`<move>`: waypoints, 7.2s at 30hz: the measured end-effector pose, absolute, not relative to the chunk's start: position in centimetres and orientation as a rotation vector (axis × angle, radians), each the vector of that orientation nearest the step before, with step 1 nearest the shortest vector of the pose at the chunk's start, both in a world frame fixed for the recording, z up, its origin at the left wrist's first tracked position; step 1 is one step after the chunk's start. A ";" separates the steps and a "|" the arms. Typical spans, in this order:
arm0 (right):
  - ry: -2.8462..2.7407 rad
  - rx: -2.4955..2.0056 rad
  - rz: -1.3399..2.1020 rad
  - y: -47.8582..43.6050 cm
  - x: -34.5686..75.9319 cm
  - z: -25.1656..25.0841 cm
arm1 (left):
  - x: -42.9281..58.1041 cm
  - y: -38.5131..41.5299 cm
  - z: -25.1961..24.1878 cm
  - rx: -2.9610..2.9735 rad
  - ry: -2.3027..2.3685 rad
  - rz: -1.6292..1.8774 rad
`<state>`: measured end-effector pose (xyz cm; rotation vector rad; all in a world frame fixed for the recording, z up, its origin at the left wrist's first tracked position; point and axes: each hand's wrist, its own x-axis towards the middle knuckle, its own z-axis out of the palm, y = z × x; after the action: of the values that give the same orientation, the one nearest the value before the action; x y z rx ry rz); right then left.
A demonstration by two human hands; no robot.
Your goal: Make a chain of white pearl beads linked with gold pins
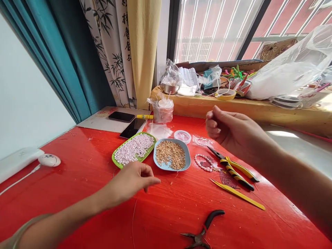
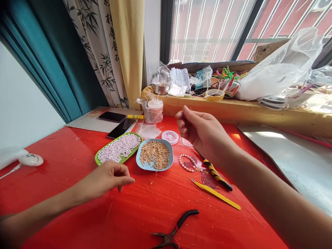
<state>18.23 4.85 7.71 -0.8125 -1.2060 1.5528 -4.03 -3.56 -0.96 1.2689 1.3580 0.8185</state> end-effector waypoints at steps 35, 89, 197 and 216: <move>-2.100 -1.868 0.360 3.4 30.0 -5.4 | 1.9 4.8 4.0 1.341 1.072 1.428; -1.659 -1.082 1.495 -0.6 22.3 1.4 | 2.5 3.3 4.2 1.437 1.010 1.017; -2.220 -0.995 0.988 2.5 17.2 2.9 | -0.9 1.2 0.6 1.512 1.239 1.196; -2.020 -0.978 1.287 2.7 17.7 1.9 | -0.8 1.7 1.0 1.743 1.311 0.945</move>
<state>17.72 2.73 1.85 -0.9776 -2.0197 1.2868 -0.85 1.70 0.96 1.7430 1.3111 0.9449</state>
